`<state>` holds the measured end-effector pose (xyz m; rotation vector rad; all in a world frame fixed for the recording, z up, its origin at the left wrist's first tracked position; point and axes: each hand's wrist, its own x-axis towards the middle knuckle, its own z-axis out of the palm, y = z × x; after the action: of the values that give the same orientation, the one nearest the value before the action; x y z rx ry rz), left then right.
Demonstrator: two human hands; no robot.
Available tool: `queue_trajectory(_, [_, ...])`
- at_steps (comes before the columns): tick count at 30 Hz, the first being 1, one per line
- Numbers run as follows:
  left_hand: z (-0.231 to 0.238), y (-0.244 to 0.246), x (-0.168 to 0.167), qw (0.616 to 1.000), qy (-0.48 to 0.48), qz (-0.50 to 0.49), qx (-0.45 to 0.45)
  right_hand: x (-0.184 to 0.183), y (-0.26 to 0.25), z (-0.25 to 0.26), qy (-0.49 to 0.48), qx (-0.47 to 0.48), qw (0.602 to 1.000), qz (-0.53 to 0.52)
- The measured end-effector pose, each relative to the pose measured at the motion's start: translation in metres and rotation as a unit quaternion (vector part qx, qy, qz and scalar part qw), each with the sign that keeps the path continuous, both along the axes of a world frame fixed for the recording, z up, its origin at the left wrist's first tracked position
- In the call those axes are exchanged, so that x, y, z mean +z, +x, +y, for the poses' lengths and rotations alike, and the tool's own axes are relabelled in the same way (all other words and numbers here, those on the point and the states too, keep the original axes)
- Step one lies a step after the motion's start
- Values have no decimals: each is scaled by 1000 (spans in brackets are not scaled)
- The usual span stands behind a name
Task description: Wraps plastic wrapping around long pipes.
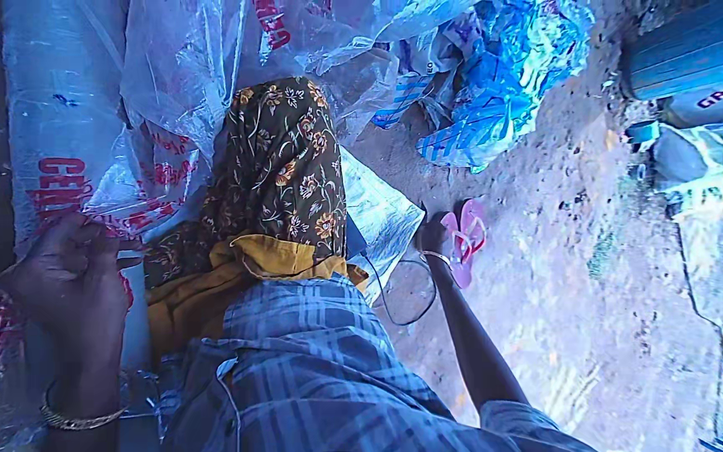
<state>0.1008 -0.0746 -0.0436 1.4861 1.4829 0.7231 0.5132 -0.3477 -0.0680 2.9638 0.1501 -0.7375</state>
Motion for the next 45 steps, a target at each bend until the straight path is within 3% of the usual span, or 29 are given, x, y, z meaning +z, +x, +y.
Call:
queue_trajectory(6, [-4, 13, 24, 999, -16, 30, 0, -27, 13, -11, -90, -34, 995, 10])
queue_trajectory(10, [18, 2, 63, 984, 14, 163, -74, -49, 8, -23, 74, -75, 994, -33])
queue_trajectory(13, [38, -16, 82, 973, 59, 218, -50, -45, 4, -32, 146, -93, 976, -134])
queue_trajectory(17, [43, -42, 71, 979, 111, 169, 14, 13, -17, 4, 461, -50, 867, -181])
queue_trajectory(21, [34, -39, 49, 973, 189, 110, 78, 74, -66, 91, 627, 125, 768, -40])
queue_trajectory(24, [28, -34, 49, 972, 206, 91, 72, 103, -145, 147, 626, 204, 741, 132])
queue_trajectory(26, [25, -31, 50, 976, 197, 84, 34, 100, -195, 166, 594, 239, 730, 238])
queue_trajectory(28, [21, -30, 54, 980, 174, 98, -10, 93, -237, 177, 543, 298, 737, 271])
queue_trajectory(31, [14, -36, 54, 979, 170, 110, -21, 87, -269, 187, 441, 405, 766, 234])
queue_trajectory(35, [10, -41, 54, 992, 100, 54, 47, 85, -273, 198, 450, 428, 752, 221])
queue_trajectory(39, [9, -28, 63, 996, 36, 85, 19, 91, -261, 212, 491, 383, 739, 256])
queue_trajectory(43, [-11, -7, 61, 969, 164, 182, 25, 111, -203, 253, 478, 539, 666, 192])
queue_trajectory(45, [-20, 3, 81, 975, 126, 183, -4, 123, -172, 281, 453, 630, 614, 143])
